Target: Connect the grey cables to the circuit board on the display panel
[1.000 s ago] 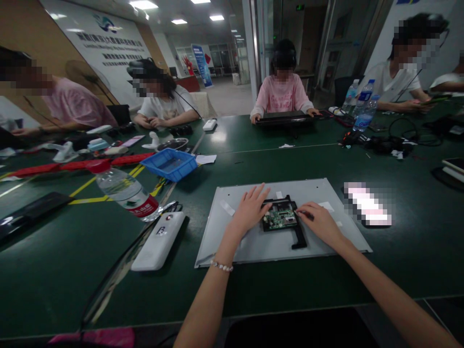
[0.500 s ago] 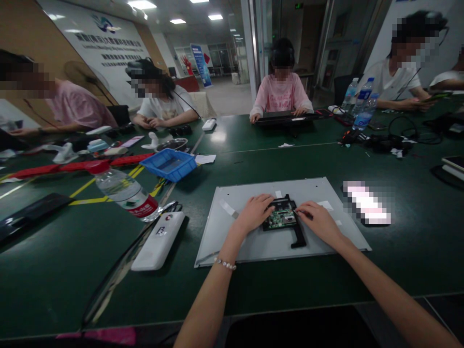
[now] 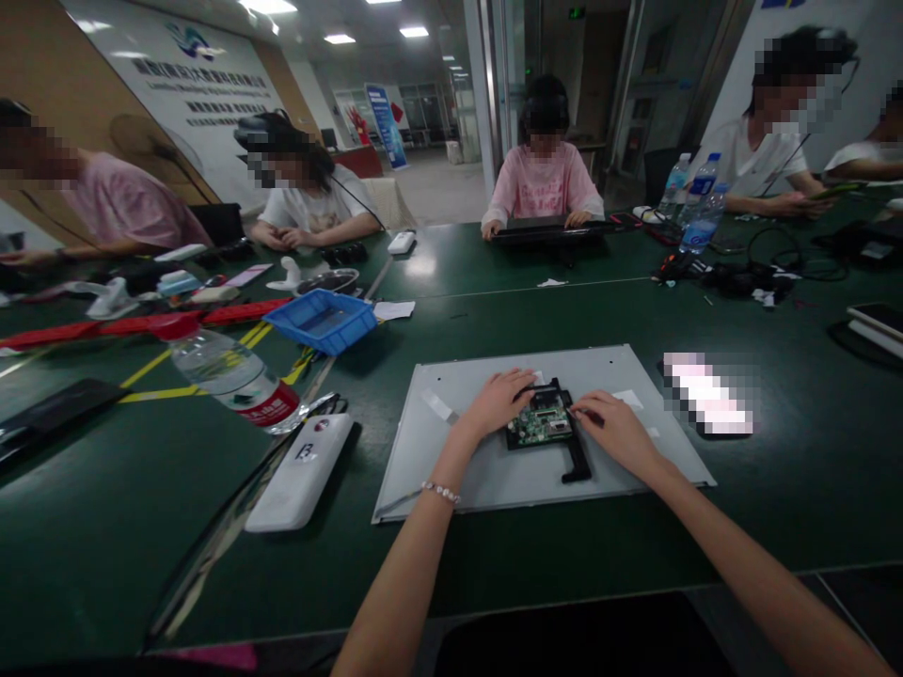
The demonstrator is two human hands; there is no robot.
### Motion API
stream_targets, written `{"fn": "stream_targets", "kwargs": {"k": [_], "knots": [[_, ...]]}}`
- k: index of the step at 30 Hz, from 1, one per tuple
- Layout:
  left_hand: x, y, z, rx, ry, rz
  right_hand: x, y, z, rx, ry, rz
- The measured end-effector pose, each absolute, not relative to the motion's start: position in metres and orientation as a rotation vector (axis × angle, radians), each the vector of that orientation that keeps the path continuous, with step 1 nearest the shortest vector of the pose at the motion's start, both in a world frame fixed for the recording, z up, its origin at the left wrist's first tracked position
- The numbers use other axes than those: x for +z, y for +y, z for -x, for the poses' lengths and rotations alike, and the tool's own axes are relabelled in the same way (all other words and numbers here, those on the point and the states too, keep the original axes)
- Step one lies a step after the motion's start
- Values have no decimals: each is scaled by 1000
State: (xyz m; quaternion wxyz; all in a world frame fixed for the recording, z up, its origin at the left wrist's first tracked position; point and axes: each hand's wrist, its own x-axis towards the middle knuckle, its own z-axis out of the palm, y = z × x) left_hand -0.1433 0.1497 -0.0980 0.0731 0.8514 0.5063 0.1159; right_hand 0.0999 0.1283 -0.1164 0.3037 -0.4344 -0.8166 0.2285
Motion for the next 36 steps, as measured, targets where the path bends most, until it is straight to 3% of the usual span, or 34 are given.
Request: {"fn": "stream_targets", "kwargs": {"k": [9,18,36], "knots": [[-96,151,141,348,1515,-2584,-118,129,-100,621,-2161,1153],[-89,160,129,114,1382,-2803,-117,129,-99,622,-2159,1160],[-80,171,105,19,1595,-2761,-118,129,-100,597,-2169,1158]]}}
